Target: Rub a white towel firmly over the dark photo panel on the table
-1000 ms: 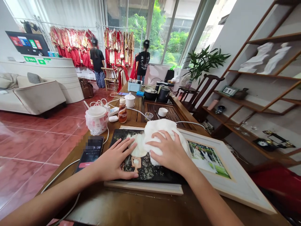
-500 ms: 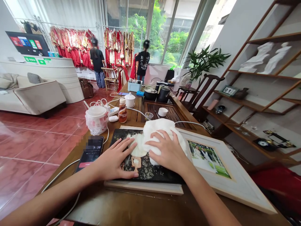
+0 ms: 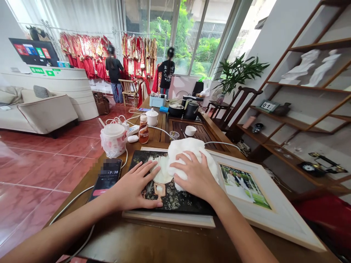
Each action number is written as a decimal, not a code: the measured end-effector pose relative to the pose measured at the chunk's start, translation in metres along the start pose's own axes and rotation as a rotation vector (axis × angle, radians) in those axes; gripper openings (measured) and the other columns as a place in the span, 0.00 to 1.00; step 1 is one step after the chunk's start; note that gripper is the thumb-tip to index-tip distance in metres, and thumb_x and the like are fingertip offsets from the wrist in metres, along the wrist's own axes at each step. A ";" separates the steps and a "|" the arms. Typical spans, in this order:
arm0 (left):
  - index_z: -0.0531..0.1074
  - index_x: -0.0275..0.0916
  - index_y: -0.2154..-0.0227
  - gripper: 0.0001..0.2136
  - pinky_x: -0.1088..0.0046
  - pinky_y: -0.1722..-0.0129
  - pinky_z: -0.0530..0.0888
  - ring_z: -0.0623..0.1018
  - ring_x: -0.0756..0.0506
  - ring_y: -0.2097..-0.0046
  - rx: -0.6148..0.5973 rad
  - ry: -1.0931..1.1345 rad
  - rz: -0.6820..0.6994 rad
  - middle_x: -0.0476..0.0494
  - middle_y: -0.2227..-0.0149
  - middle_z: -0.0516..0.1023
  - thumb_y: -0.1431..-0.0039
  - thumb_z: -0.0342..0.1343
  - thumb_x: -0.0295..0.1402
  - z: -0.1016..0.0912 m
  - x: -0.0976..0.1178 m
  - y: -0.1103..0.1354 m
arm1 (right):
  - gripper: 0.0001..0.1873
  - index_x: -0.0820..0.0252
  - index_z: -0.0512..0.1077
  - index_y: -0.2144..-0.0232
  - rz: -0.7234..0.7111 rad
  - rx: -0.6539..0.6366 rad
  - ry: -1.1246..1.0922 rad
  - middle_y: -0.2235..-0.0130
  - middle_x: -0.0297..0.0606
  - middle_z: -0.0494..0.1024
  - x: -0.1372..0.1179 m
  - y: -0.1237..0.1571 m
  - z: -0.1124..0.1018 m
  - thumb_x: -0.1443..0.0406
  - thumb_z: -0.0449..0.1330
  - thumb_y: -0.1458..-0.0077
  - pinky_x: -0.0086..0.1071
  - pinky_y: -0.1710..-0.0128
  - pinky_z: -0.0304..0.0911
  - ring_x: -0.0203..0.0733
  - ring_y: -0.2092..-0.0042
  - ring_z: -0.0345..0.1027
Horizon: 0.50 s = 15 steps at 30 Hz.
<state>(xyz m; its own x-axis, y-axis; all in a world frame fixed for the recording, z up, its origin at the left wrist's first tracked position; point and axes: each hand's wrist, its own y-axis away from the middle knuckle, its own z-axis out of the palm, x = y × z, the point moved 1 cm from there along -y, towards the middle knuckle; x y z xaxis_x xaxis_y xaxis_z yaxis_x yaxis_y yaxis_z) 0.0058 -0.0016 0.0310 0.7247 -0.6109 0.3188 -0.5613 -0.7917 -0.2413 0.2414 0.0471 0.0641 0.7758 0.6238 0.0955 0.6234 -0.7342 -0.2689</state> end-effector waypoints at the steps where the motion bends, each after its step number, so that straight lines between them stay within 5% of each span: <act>1: 0.54 0.38 0.33 0.47 0.49 0.33 0.51 0.52 0.33 0.31 0.002 -0.001 0.001 0.35 0.31 0.52 0.48 0.50 0.66 0.000 0.000 0.000 | 0.16 0.41 0.75 0.54 -0.005 0.005 0.005 0.46 0.37 0.73 0.000 0.000 0.001 0.58 0.55 0.43 0.63 0.44 0.45 0.57 0.42 0.59; 11: 0.53 0.37 0.33 0.48 0.52 0.33 0.50 0.51 0.35 0.31 -0.027 -0.008 -0.018 0.36 0.31 0.51 0.49 0.51 0.66 -0.003 0.001 0.000 | 0.13 0.42 0.75 0.58 -0.024 -0.022 -0.057 0.46 0.35 0.73 -0.004 0.007 0.003 0.58 0.54 0.43 0.63 0.43 0.42 0.56 0.40 0.56; 15: 0.53 0.38 0.33 0.48 0.52 0.33 0.49 0.51 0.35 0.31 -0.022 -0.003 -0.011 0.37 0.31 0.51 0.49 0.51 0.66 -0.002 0.001 0.001 | 0.17 0.38 0.73 0.51 -0.021 -0.010 -0.064 0.45 0.35 0.72 -0.004 0.008 0.003 0.58 0.55 0.42 0.64 0.43 0.41 0.57 0.40 0.56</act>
<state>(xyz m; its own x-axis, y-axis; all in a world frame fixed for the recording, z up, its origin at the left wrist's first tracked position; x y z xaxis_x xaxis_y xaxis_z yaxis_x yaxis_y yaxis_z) 0.0053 -0.0027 0.0334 0.7320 -0.6023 0.3185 -0.5618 -0.7980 -0.2180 0.2429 0.0395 0.0587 0.7545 0.6551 0.0391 0.6411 -0.7230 -0.2576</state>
